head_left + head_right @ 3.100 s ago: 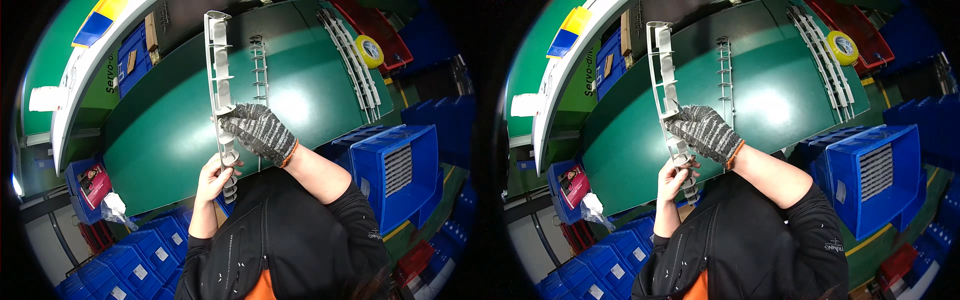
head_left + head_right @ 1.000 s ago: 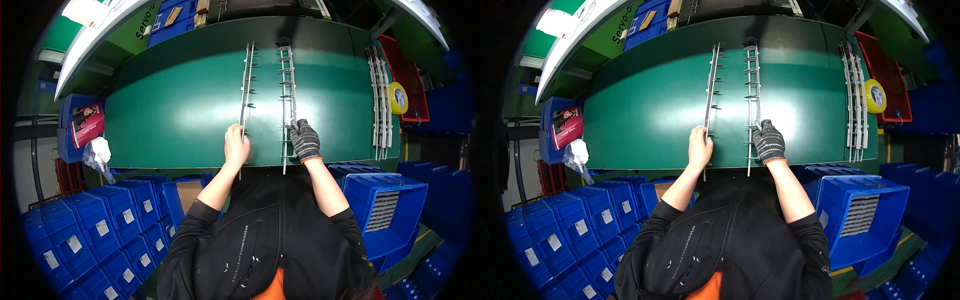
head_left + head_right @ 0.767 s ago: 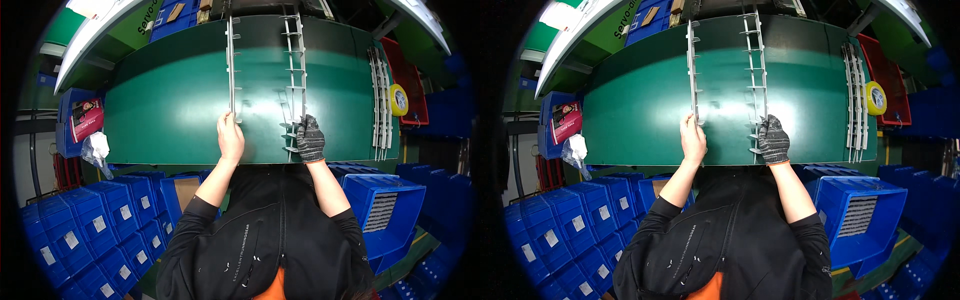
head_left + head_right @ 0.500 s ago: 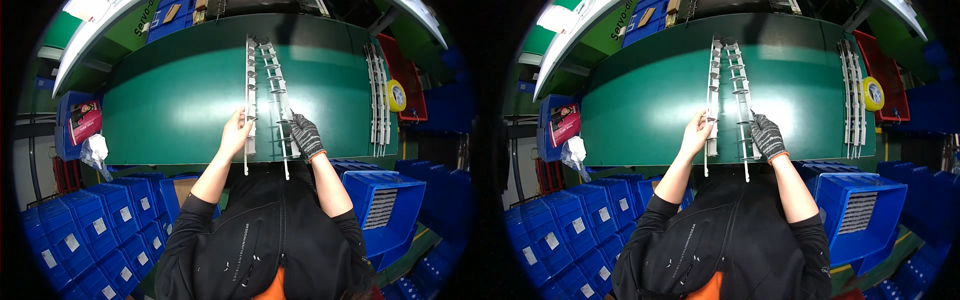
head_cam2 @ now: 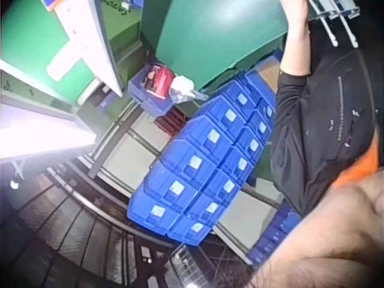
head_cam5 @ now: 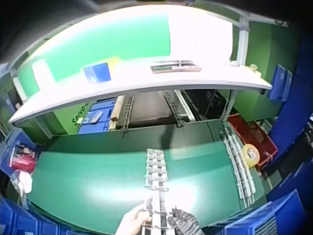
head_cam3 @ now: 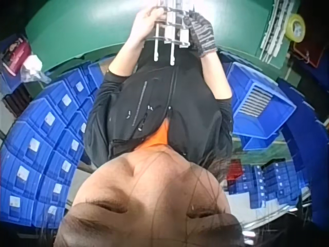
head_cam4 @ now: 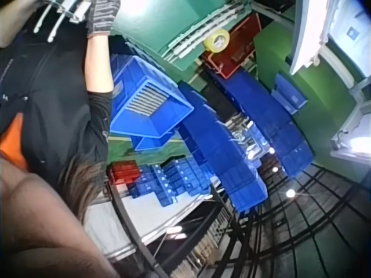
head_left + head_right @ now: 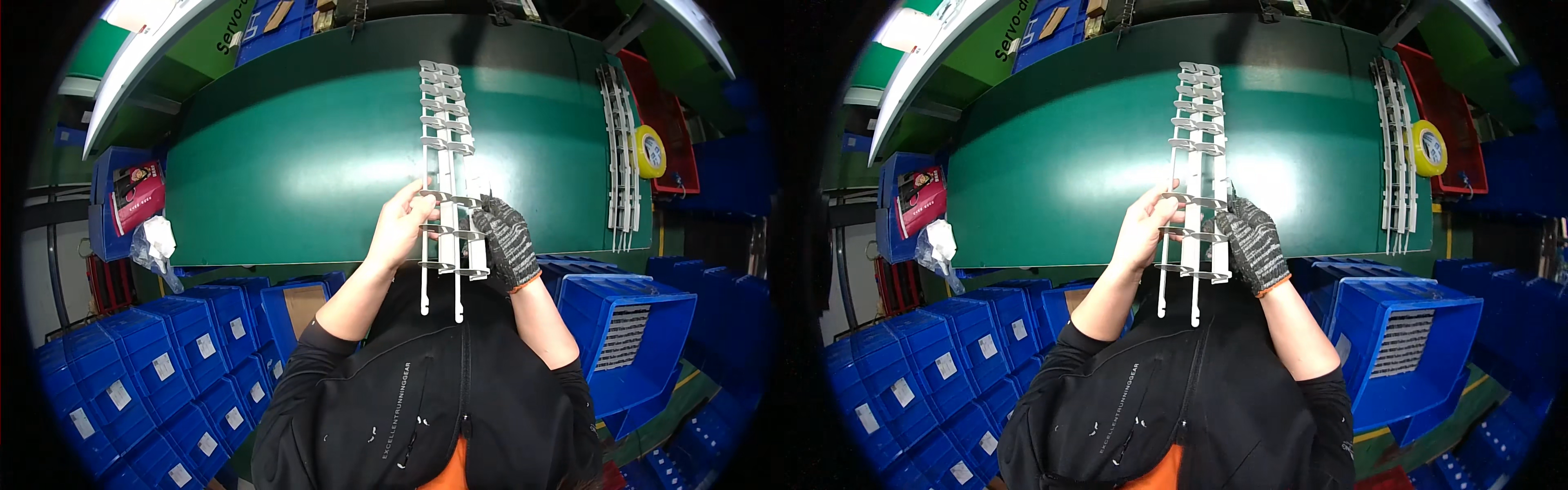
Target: Assembling white plastic clips onto grey plastic frames at an industrial workbench.
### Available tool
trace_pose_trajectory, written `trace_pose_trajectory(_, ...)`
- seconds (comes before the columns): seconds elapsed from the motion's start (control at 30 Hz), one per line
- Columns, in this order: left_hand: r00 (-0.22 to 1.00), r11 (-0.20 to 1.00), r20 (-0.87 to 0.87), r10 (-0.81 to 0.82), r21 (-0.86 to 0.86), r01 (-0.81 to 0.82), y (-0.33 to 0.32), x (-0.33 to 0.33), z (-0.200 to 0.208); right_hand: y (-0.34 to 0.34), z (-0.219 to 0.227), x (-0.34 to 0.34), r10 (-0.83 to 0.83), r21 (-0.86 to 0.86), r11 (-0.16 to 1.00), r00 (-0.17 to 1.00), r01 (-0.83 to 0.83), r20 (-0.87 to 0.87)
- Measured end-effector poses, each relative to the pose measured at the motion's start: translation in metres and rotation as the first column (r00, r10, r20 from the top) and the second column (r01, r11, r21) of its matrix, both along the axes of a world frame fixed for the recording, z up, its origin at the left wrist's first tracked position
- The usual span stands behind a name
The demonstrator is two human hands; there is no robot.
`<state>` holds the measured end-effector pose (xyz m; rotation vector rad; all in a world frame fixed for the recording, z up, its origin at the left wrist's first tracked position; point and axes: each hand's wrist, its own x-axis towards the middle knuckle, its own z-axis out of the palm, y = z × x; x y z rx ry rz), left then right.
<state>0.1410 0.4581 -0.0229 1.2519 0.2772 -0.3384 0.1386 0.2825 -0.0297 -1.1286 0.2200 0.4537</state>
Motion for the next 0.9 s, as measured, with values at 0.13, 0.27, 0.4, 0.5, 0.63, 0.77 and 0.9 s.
trace_pose_trajectory(0.13, 0.999, 0.998, -0.047, 0.002, -0.061, -0.005, -0.003, -0.001, 0.000, -0.002, -0.003, -0.003, -0.008, -0.023, 1.000, 1.000, 0.008, -0.008)
trace_pose_trajectory(0.27, 1.000, 0.999, -0.029, -0.008, -0.046, 0.007, -0.001, 0.001, -0.005, 0.000, 0.002, 0.001, -0.047, 0.041, 0.998, 0.996, 0.050, -0.071)
trace_pose_trajectory(0.4, 0.999, 0.998, -0.042, -0.012, -0.061, 0.009, -0.006, 0.009, -0.010, -0.007, 0.004, 0.013, -0.148, -0.046, 0.988, 0.988, 0.147, -0.034)
trace_pose_trajectory(0.5, 1.000, 0.999, 0.009, -0.002, -0.039, 0.002, -0.018, 0.020, -0.037, -0.015, -0.002, 0.022, -0.139, -0.364, 0.899, 0.947, 0.244, 0.290)
trace_pose_trajectory(0.63, 0.995, 0.994, 0.071, -0.074, 0.081, 0.068, -0.024, 0.027, -0.088, -0.008, -0.006, 0.027, 0.256, -0.853, 0.490, 0.905, 0.182, 0.340)
trace_pose_trajectory(0.77, 0.972, 0.915, 0.058, -0.228, 0.353, 0.193, -0.032, 0.024, -0.113, -0.010, -0.047, 0.020, 0.453, -0.959, 0.268, 0.866, 0.096, 0.213)
trace_pose_trajectory(0.9, 0.895, 0.799, -0.097, -0.435, 0.417, 0.434, -0.006, 0.056, -0.094, -0.017, -0.060, 0.016, 0.427, -0.935, 0.317, 0.856, 0.162, 0.293)
